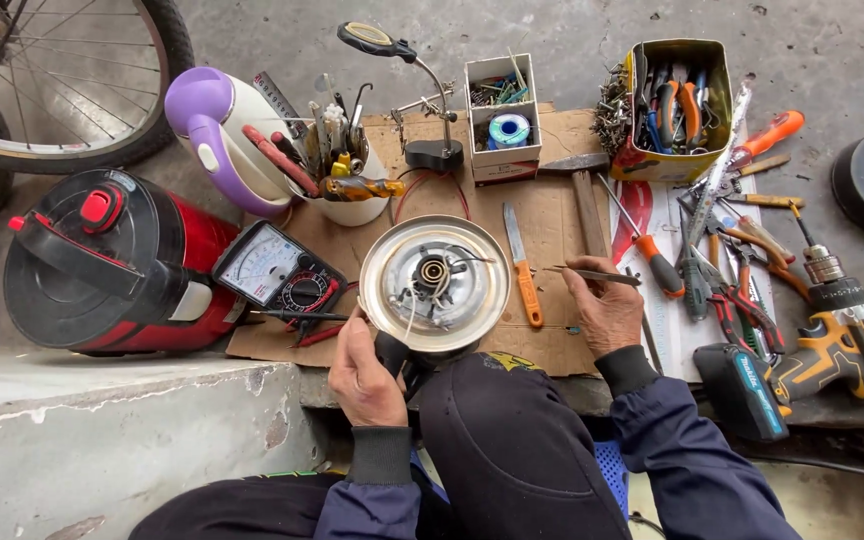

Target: Testing and diagnosing an electric kettle's heating element and switch using a multimeter and screwdriver.

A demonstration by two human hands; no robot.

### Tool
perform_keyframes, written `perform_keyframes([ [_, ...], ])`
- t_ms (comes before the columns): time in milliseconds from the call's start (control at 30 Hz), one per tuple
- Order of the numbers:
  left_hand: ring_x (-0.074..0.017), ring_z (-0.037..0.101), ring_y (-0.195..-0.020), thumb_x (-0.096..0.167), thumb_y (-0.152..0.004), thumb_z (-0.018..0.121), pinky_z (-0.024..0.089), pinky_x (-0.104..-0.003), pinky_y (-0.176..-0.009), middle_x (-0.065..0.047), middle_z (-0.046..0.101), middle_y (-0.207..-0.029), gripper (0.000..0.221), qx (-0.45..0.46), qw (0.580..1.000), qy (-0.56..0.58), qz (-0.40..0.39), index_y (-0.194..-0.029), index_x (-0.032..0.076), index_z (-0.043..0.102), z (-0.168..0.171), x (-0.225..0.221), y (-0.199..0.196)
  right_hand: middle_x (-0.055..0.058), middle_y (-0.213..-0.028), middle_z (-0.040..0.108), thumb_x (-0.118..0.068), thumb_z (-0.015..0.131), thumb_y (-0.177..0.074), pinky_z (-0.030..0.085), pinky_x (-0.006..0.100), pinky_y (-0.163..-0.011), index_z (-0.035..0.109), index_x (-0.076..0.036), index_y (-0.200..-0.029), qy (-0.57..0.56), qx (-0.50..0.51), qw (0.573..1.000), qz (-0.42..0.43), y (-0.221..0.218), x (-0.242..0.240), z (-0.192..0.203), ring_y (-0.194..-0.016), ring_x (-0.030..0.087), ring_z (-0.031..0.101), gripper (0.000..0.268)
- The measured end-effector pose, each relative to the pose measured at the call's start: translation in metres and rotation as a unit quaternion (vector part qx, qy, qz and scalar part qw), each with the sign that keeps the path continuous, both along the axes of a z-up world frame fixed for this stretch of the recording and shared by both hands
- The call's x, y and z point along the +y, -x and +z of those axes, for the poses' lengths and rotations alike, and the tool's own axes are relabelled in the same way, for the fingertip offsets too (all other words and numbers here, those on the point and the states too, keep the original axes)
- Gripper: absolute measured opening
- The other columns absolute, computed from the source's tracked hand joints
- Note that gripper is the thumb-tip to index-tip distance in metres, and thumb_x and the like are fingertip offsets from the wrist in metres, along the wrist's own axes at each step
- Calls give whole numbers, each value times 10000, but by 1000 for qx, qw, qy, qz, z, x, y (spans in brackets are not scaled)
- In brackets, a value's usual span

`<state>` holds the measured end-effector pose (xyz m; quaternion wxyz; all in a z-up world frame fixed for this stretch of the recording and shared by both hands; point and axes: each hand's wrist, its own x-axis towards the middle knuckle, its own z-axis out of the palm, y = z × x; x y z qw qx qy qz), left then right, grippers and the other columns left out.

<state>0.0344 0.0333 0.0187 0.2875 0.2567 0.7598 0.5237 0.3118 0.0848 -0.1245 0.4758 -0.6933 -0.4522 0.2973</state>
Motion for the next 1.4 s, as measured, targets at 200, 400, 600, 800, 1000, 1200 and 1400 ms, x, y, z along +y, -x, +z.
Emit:
perform_keyframes([
  [200,-315,764,-1234,432,-1086,542,577,-451,-1085,-95,846,-1247,433,63,997,-10,-33,-1333,231,836,-24,-2,8,116,-991,820,-175,834,-1047,658,413,-915,798,-193,-1156,44,-19,999,13,-15,-17,-2,-955,248,800,116],
  [400,-328,738,-1288,418,-1095,524,554,-470,-1133,-93,836,-1281,436,55,997,-19,-42,-1340,217,825,-26,-13,17,149,-1026,823,-178,874,-1038,645,404,-928,811,-182,-1159,8,-42,999,5,-14,-15,-10,-1007,296,806,136],
  [600,-315,746,-1264,469,-1077,541,562,-464,-1127,-58,841,-1270,425,40,999,-7,-28,-1313,267,831,-31,-19,21,148,-1060,811,-176,884,-1003,674,363,-921,817,-170,-1133,7,70,997,-11,-19,-17,-28,-998,224,801,147],
  [800,-320,772,-1201,489,-1069,550,594,-471,-1076,-63,857,-1187,409,36,999,-3,-23,-1285,291,836,-26,-13,20,240,-1130,794,-71,804,-1031,715,391,-953,742,-14,-1167,-82,235,966,-63,3,-25,55,-1046,314,824,159],
  [1000,-356,790,-1161,463,-1074,580,610,-467,-1027,-108,867,-1097,383,25,998,-26,-41,-1223,267,873,-19,-8,21,148,-1180,799,-99,835,-994,681,412,-1108,690,-100,-1174,-33,453,890,-48,18,-38,115,-1142,322,835,231],
  [1200,-373,785,-1108,581,-1113,477,605,-477,-1026,-71,878,-983,518,64,997,10,-33,-1100,304,915,-10,-8,37,229,-1181,789,-33,827,-990,704,431,-1061,670,-41,-1166,-106,405,908,16,74,-44,164,-1116,368,831,236],
  [1400,-257,764,-1032,524,-1181,493,600,-443,-994,-3,813,-1022,436,274,960,-38,-52,-1126,349,889,-23,-11,39,202,-1113,810,-28,855,-963,691,423,-1026,718,-27,-1121,-101,344,932,50,96,-37,161,-1064,312,826,210],
])
